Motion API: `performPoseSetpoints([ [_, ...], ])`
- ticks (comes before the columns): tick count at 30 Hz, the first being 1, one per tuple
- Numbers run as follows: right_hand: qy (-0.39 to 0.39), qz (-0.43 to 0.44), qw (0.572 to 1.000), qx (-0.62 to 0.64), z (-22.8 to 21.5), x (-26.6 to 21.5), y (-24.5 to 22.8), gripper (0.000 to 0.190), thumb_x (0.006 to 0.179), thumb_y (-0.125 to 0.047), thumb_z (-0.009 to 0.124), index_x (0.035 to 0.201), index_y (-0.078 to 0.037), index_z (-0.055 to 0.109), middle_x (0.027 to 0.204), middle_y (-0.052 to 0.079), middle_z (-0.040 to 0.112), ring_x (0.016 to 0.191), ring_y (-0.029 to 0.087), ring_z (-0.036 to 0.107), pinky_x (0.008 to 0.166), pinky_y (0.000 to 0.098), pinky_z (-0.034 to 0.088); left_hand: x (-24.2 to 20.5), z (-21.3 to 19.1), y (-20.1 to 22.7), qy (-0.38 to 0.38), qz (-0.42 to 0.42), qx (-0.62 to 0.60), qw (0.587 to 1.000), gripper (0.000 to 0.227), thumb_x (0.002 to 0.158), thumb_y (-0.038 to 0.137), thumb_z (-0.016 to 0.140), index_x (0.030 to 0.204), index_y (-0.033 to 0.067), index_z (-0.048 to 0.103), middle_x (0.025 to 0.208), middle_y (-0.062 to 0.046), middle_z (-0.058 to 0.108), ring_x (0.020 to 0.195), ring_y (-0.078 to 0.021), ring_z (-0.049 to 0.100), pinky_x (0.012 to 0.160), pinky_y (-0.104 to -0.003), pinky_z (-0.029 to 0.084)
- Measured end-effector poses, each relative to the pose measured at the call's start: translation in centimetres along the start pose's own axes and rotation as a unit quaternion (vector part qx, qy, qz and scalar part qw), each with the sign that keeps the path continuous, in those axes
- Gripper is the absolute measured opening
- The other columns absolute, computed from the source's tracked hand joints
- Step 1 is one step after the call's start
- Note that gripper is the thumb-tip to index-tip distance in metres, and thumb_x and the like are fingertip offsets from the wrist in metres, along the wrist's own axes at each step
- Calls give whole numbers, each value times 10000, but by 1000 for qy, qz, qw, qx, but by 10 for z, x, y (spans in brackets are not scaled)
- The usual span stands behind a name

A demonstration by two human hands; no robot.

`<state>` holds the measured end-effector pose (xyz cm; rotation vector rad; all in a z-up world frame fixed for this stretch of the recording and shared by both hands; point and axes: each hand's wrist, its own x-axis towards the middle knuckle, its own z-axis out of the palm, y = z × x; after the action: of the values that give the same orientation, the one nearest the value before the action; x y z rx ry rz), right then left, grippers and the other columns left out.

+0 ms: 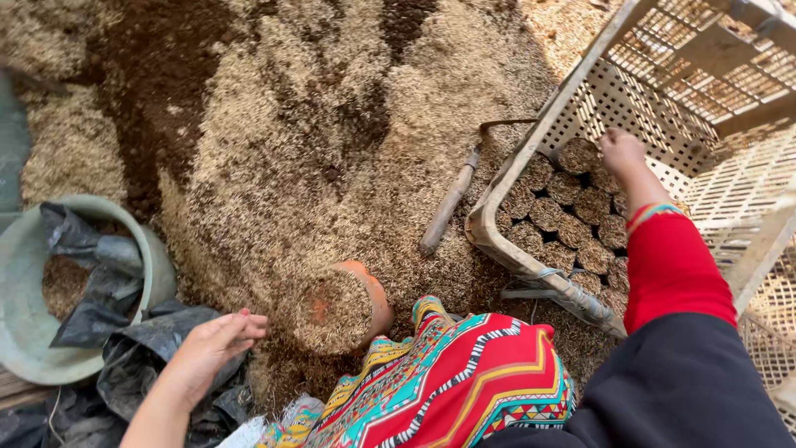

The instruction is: The person scoops a granular brown material from a large pile into a small bowl, then transfers it into black plastic bags. They tie each filled bag and place it into a white crate. The process is repeated multiple times.

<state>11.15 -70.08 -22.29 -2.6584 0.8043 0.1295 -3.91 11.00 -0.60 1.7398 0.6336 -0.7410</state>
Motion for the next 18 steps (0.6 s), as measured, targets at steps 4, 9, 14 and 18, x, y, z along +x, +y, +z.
performPoseSetpoints([
  [4, 29, 11, 985, 169, -34, -28, -5, 355, 1254, -320, 581, 1292, -28, 780, 1036, 194, 794, 812, 180, 725, 777, 339, 562, -4, -48, -30, 25, 9, 78, 997, 479, 1042, 377, 580, 1136, -32, 811, 954, -167, 689, 996, -210, 727, 906, -342, 547],
  [9, 148, -252, 935, 202, -82, -114, -81, 360, 976, -39, 725, 1308, 49, 617, 1185, 241, 637, 945, 229, 663, 774, 324, 563, 25, -84, -68, 173, 204, 307, 914, 383, 924, 323, 654, 1207, 71, 712, 1161, -115, 751, 1061, -251, 702, 943, -357, 510],
  [14, -41, -420, 899, 114, -123, -221, -220, 266, 1003, -105, 707, 1265, -65, 727, 1054, 161, 690, 939, 257, 687, 864, 376, 564, 52, -102, -99, 82, 78, 520, 847, 386, 958, 404, 617, 1121, 87, 767, 1139, -162, 763, 1070, -343, 711, 952, -428, 541],
  [18, -214, -636, 741, 12, -113, -301, -358, 379, 830, -245, 728, 1175, -90, 710, 1206, 128, 693, 1127, 315, 644, 978, 461, 490, 60, -124, -118, 180, -57, 547, 815, 341, 885, 200, 625, 1160, 37, 743, 1216, -193, 706, 1127, -354, 678, 938, -459, 556],
])
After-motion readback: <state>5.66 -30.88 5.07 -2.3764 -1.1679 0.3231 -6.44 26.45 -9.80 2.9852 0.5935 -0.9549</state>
